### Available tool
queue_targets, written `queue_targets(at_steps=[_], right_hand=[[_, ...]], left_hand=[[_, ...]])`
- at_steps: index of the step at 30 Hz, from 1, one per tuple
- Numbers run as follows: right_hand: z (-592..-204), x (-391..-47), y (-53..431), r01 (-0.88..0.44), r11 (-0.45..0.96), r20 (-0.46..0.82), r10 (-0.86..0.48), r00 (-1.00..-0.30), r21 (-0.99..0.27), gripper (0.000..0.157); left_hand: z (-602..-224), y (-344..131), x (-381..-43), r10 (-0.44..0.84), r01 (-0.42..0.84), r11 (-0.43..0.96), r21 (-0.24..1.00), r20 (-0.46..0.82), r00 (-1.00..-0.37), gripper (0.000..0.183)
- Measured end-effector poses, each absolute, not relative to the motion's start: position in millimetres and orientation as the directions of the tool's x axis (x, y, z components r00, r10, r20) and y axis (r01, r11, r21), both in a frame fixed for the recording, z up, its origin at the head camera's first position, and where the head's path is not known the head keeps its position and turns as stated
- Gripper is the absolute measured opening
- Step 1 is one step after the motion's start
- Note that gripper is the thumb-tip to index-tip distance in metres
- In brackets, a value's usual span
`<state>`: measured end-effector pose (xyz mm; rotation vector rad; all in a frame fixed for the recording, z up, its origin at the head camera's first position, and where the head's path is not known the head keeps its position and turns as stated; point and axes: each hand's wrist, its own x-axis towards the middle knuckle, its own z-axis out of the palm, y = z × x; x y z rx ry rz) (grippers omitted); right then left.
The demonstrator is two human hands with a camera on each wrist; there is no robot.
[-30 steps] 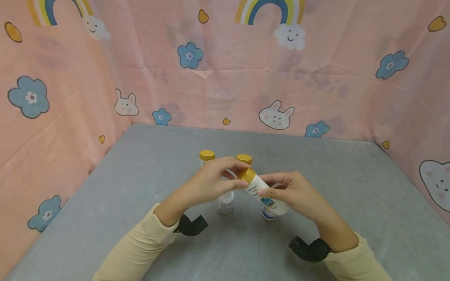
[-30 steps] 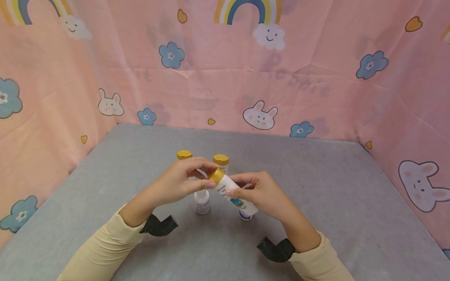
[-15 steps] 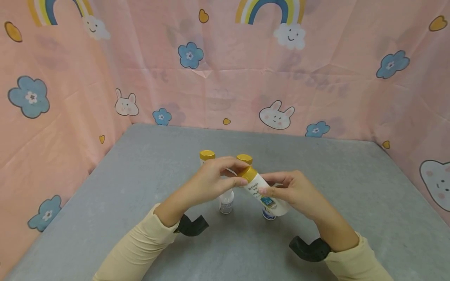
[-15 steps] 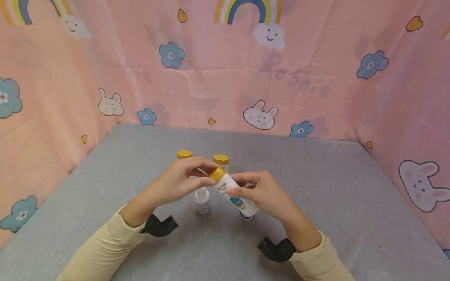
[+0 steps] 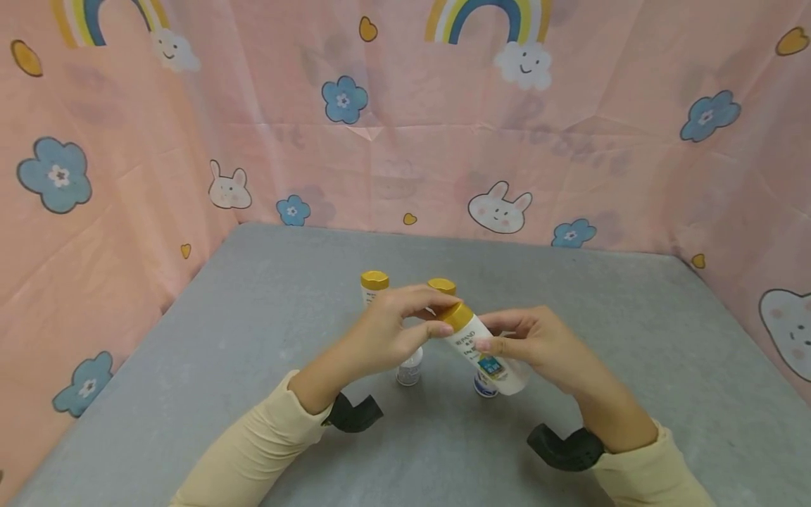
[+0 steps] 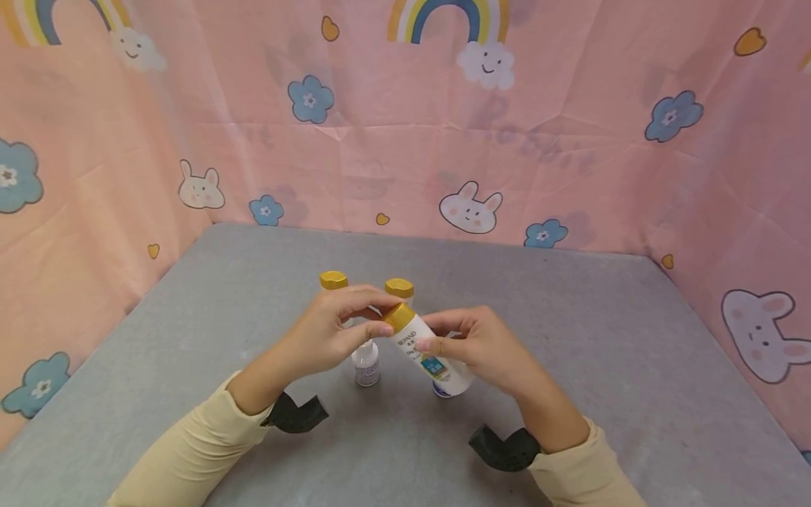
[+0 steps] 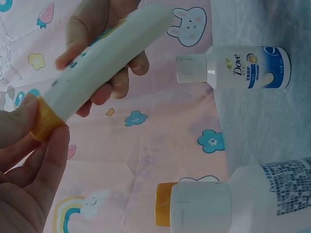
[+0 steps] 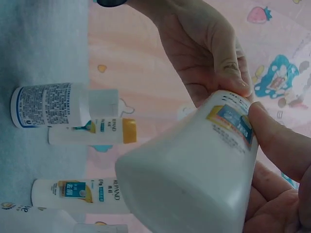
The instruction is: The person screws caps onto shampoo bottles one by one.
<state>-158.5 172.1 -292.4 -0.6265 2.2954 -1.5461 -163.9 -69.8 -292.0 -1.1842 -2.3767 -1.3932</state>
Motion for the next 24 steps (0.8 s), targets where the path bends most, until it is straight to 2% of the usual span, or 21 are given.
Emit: queue_targets(at_steps=[10, 12, 15, 20, 24], right_hand=[[-291.9, -157.9, 178.3, -0.213, 0.257, 0.024, -0.584, -0.811, -0.943, 0.038], [-291.0, -157.5, 178.6, -0.224, 0.257, 0.038, -0.575, -0.817, -0.94, 0.037], [-288.0, -156.1, 181.1, -0.271, 0.302, 0.088, -0.506, -0.858, -0.914, 0.036], [-284.7, -158.0, 187.9, -0.279, 0.404, 0.145, -0.332, -0.932, -0.871, 0.037], [-287.1, -165.2, 194.3, -0.256, 0.428, 0.16, -0.246, -0.956, -0.867, 0.042]], left_hand=[[-295.3, -69.2, -166.3, 0.578, 0.767, 0.181, 0.616, 0.564, -0.59, 0.03], [-295.2, -68.7, -166.7, 0.573, 0.755, 0.151, 0.638, 0.566, -0.593, 0.031], [-293.3, -64.3, -168.9, 0.552, 0.685, 0.118, 0.719, 0.526, -0.647, 0.034], [-286.0, -46.9, -177.5, 0.476, 0.48, 0.105, 0.871, 0.38, -0.793, 0.037], [-284.8, -28.5, -186.8, 0.397, 0.388, 0.075, 0.919, 0.329, -0.857, 0.037]])
